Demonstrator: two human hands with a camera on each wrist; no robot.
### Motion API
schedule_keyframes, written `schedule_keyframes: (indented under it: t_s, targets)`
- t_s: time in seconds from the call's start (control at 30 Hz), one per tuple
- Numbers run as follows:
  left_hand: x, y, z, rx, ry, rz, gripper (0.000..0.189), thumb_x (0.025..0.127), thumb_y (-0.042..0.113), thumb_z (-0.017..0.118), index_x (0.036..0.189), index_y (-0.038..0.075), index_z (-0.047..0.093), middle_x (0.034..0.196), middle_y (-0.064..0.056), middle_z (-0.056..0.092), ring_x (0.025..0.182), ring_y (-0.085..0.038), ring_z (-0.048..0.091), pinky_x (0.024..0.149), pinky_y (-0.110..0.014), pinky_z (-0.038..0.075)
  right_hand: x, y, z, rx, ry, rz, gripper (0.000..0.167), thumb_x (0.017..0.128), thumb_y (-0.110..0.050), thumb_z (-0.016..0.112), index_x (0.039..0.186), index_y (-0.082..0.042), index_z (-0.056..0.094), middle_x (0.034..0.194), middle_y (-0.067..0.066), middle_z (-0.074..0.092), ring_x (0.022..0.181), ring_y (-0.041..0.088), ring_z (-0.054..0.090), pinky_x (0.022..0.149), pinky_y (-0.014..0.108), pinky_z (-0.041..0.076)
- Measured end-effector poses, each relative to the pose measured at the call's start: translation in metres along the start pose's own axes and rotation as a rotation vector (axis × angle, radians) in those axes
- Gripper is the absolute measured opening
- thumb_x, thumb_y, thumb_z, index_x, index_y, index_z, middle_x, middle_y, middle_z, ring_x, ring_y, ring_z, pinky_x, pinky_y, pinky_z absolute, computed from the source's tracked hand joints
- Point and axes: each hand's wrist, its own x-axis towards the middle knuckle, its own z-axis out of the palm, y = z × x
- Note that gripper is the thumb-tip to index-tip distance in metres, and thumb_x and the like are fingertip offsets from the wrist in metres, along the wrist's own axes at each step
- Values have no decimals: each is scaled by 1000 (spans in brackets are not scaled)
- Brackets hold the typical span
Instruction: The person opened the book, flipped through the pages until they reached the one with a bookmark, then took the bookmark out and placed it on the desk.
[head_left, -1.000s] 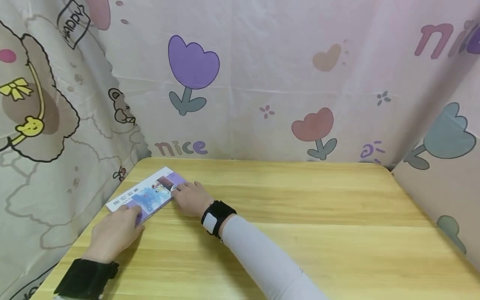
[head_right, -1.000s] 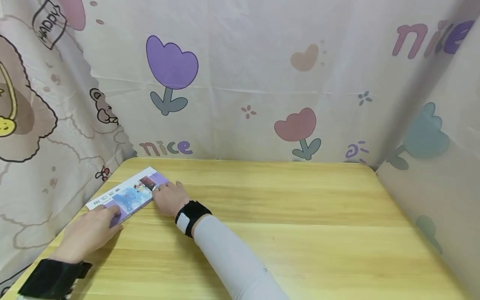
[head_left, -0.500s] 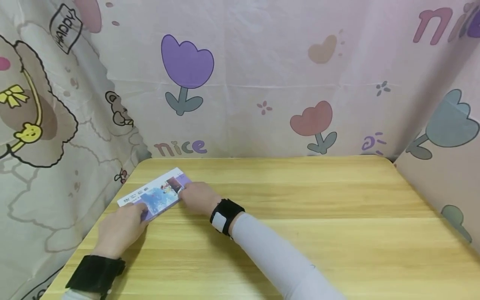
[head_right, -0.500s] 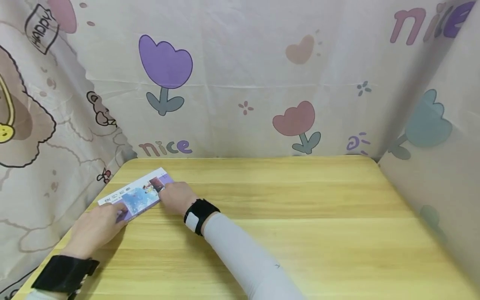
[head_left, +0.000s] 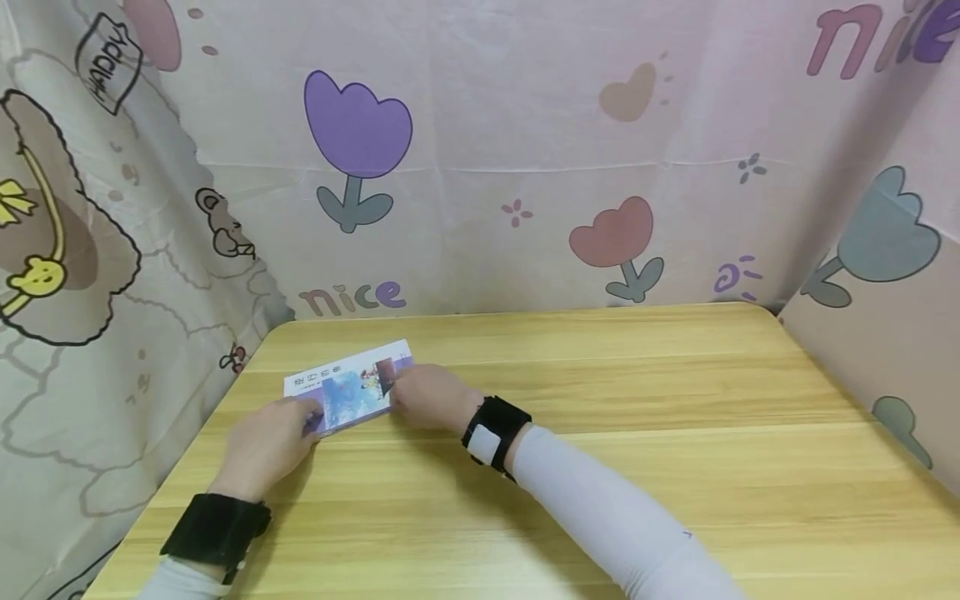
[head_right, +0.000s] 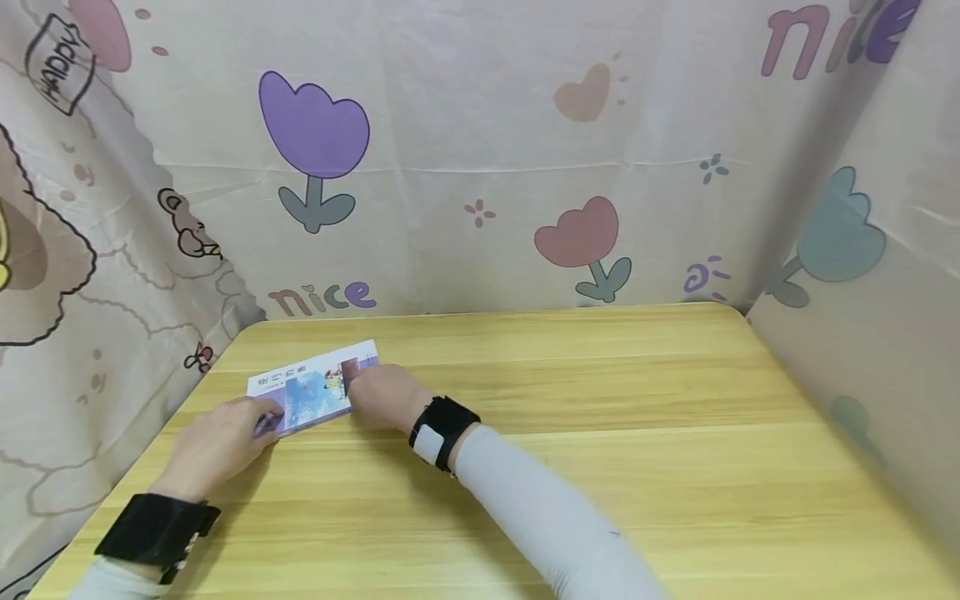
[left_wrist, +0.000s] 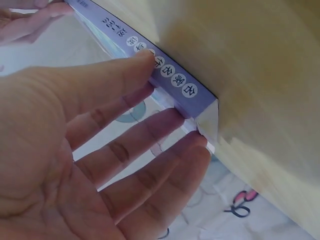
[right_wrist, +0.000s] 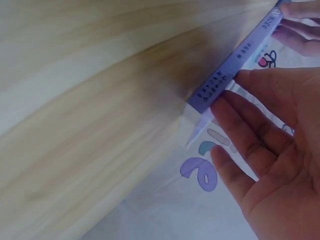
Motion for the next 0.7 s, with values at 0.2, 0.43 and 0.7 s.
schedule_keyframes:
  t_s: [0.2,0.43,0.7]
  targets:
    - [11,11,-1,-19,-47,36,27,84,12,91,108,4,81,103,-20,79,90,-36,75,73,-57,61,-27,3,-6,-50,-2,-30,25,106,-13,63,92,-17,83,85,-3,74,65,6,48,59,18,51]
    - [20,24,-1,-44,-67,103,24,84,14,92,105,7,83,95,-14,78,80,-25,70,67,-50,59,-53,0,-9,-22,-5,19,30,105,-14,65,75,-17,69,63,-6,48,56,6,34,48,18,28]
    - [27,43,8,-65,-77,150,22,85,14,91,104,8,81,88,-8,73,75,-17,57,69,-40,56,-88,5,-17,122,-4,41,33,103,-12,69,71,-15,66,64,-7,50,58,5,38,54,16,37]
